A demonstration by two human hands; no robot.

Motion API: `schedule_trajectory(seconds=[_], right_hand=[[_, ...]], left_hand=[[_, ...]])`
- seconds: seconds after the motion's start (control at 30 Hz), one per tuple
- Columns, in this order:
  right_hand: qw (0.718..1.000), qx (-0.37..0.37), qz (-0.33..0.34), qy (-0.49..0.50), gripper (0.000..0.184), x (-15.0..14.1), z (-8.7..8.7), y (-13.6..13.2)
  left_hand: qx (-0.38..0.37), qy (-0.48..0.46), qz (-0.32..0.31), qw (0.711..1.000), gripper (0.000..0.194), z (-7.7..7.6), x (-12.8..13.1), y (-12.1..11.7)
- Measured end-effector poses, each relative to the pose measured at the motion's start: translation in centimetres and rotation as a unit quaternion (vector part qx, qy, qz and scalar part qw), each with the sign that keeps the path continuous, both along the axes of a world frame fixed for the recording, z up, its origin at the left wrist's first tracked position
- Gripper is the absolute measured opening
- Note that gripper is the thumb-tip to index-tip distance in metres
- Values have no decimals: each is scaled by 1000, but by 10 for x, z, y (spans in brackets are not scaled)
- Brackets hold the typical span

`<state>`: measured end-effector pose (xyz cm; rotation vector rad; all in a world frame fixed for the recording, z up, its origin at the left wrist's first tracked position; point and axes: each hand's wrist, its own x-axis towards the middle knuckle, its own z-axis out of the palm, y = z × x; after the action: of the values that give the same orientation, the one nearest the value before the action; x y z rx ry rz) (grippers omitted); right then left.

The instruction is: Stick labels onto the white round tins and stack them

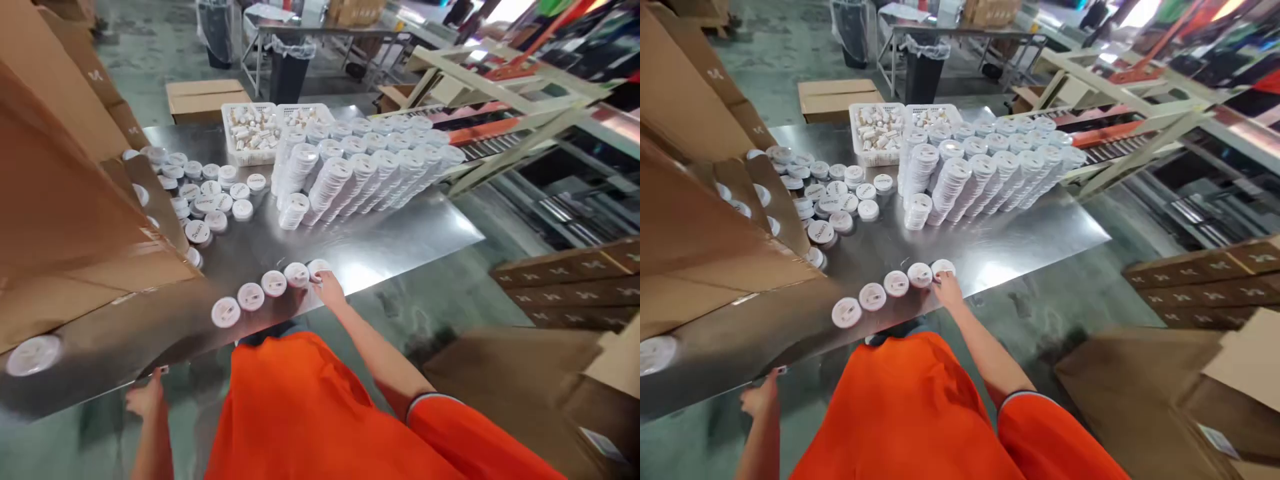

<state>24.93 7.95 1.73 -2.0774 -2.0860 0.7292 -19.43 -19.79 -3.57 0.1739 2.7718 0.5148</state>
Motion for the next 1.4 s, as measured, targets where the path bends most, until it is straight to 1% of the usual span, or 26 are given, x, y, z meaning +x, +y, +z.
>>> schedule_trajectory(seconds=[0.03,0.07,0.1,0.13,0.17,0.2,0.23,0.27,0.33,0.4,0.43,0.5,0.57,0.63,0.7,0.8,0.87,0.93,1.0,1.07,1.13,1.2,1.23,1.33,1.4], right_hand=[[999,11,-3,-43,38,12,3,11],[997,13,0,-78,45,22,5,22],[995,7,9,-99,52,31,5,32],[994,-9,25,-110,59,37,3,40],[992,-24,49,-112,64,41,-1,48],[990,-38,77,-108,67,43,-6,54],[988,-48,104,-99,67,45,-12,58],[987,-53,125,-90,65,45,-17,62],[986,-51,139,-74,57,47,-25,66],[990,-39,118,-73,50,49,-25,67],[992,-24,102,-73,49,49,-23,67],[994,9,88,-60,48,44,-16,66],[992,26,122,-22,50,32,-10,62],[983,18,181,13,53,12,-7,57],[975,-8,221,10,57,-8,-8,51],[974,-45,221,-37,67,-28,-15,45],[976,-48,208,-50,69,-33,-18,43],[977,-41,204,-47,65,-32,-18,43],[977,-35,205,-41,63,-30,-16,44],[980,-29,197,-30,60,-26,-14,43],[985,-22,172,-18,58,-20,-12,42],[989,-18,143,-10,58,-12,-10,41],[991,-17,131,-9,59,-7,-9,40],[995,-15,102,-10,56,7,-1,40],[997,-9,78,2,52,12,11,41]], left_hand=[[-16,25,19,999,81,6,10,9],[-18,47,10,999,85,12,22,20],[-11,67,-37,997,85,19,36,34],[0,79,-128,989,82,24,52,50],[14,85,-222,971,78,29,69,67],[19,74,-302,950,77,33,85,85],[9,59,-365,929,78,35,99,102],[-13,48,-408,912,82,35,111,117],[-79,15,-455,887,88,34,126,140],[-130,-7,-475,870,86,32,130,153],[-143,-9,-478,867,83,32,130,156],[-139,17,-467,873,78,34,127,160],[-104,59,-452,884,77,41,130,166],[-58,83,-452,886,77,48,143,177],[-35,65,-477,876,78,53,162,193],[-70,-3,-507,859,83,51,190,212],[-100,-17,-509,855,87,47,200,217],[-112,-13,-510,853,88,44,201,217],[-110,-13,-506,855,85,47,199,216],[-87,2,-498,863,82,56,199,219],[-43,35,-501,864,81,67,207,228],[-3,49,-522,852,83,75,222,242],[4,43,-537,843,84,76,231,249],[-32,10,-583,812,81,73,254,265],[-56,-2,-595,802,90,66,260,268]])
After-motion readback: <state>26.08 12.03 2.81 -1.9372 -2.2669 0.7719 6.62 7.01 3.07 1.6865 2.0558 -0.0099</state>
